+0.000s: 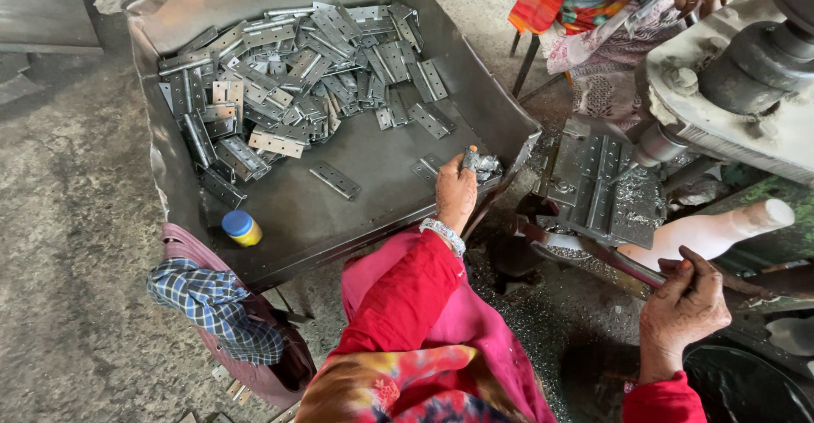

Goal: The person repeatedly picks up small metal plates from a tray, places them into a press machine, and operates the lever to process them. The processed plates are then returned to the tray. The person handles the plates one at a time throughout the clip.

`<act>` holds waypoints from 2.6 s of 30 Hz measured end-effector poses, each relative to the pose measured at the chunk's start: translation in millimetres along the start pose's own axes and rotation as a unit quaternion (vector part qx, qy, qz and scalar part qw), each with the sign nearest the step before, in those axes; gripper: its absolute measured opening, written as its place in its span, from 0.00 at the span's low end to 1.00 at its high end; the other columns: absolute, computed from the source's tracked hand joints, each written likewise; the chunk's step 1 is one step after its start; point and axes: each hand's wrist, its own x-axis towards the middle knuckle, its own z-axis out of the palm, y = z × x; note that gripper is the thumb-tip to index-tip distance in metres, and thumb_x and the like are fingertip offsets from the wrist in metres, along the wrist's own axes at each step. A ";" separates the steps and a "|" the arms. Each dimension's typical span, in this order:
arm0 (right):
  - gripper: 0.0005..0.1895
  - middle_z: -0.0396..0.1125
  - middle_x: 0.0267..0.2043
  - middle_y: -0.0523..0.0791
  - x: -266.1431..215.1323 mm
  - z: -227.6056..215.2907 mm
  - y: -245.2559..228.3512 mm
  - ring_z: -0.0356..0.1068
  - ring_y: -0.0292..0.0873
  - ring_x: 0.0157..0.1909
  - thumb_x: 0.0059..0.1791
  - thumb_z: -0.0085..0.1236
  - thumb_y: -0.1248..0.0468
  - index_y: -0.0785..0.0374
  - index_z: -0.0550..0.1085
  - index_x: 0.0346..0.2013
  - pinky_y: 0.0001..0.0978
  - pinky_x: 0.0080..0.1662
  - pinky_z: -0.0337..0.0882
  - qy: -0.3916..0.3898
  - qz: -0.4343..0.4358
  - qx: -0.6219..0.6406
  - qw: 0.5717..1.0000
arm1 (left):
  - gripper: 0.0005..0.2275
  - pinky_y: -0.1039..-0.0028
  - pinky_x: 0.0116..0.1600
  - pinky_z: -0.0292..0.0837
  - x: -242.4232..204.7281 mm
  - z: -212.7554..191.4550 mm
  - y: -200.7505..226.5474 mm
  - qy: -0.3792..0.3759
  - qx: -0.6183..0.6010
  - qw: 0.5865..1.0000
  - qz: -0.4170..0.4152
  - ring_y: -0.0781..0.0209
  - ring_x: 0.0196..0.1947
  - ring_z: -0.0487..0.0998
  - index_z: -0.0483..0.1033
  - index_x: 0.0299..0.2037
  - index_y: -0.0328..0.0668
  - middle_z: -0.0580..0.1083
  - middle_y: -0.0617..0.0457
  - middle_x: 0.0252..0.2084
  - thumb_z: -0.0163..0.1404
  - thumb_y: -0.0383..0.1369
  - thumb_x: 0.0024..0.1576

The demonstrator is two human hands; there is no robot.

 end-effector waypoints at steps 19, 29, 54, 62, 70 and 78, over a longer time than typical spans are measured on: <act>0.08 0.75 0.38 0.50 0.9 0.0 -3.4 0.78 0.42 0.40 0.70 0.42 0.68 0.70 0.70 0.56 0.29 0.43 0.77 0.013 -0.012 0.023 1.000 | 0.12 0.73 0.30 0.68 -1.7 1.6 -2.4 -0.017 -0.025 1.000 -0.008 0.68 0.21 0.71 0.80 0.50 0.34 0.73 0.52 0.21 0.45 0.26 0.60; 0.09 0.75 0.38 0.51 1.5 -1.3 -9.0 0.78 0.43 0.40 0.70 0.40 0.70 0.71 0.69 0.56 0.29 0.43 0.77 0.009 -0.003 0.039 0.999 | 0.13 0.72 0.28 0.68 -4.3 -2.4 10.4 -0.033 -0.052 0.997 -0.045 0.67 0.20 0.71 0.79 0.51 0.35 0.72 0.53 0.20 0.44 0.27 0.60; 0.12 0.74 0.38 0.51 1.6 -1.9 -8.4 0.77 0.42 0.39 0.71 0.38 0.66 0.72 0.69 0.55 0.28 0.42 0.76 0.010 -0.019 0.049 0.999 | 0.11 0.76 0.27 0.64 4.1 -2.2 -3.1 0.001 -0.046 0.999 -0.017 0.71 0.20 0.67 0.81 0.45 0.31 0.69 0.57 0.19 0.47 0.32 0.64; 0.13 0.74 0.38 0.52 0.4 -2.1 -10.8 0.77 0.43 0.40 0.71 0.38 0.65 0.72 0.69 0.55 0.29 0.43 0.76 0.012 -0.019 0.060 0.998 | 0.12 0.77 0.30 0.73 7.3 -0.9 -11.1 0.010 -0.098 0.995 0.013 0.73 0.23 0.72 0.79 0.48 0.32 0.74 0.59 0.25 0.47 0.33 0.62; 0.13 0.74 0.38 0.52 -0.6 -0.2 -1.7 0.78 0.43 0.41 0.71 0.39 0.67 0.72 0.71 0.53 0.28 0.43 0.77 0.010 -0.005 0.056 0.998 | 0.12 0.76 0.27 0.66 6.3 -1.5 -7.4 0.008 -0.063 0.997 -0.037 0.72 0.21 0.68 0.81 0.47 0.33 0.70 0.58 0.20 0.49 0.35 0.65; 0.13 0.74 0.39 0.52 -0.8 2.0 4.8 0.78 0.43 0.42 0.71 0.39 0.68 0.72 0.71 0.51 0.28 0.44 0.79 0.014 -0.009 0.078 0.997 | 0.16 0.76 0.27 0.63 3.9 -1.6 -0.3 0.010 -0.061 0.998 -0.011 0.73 0.21 0.66 0.81 0.44 0.34 0.68 0.59 0.19 0.49 0.41 0.65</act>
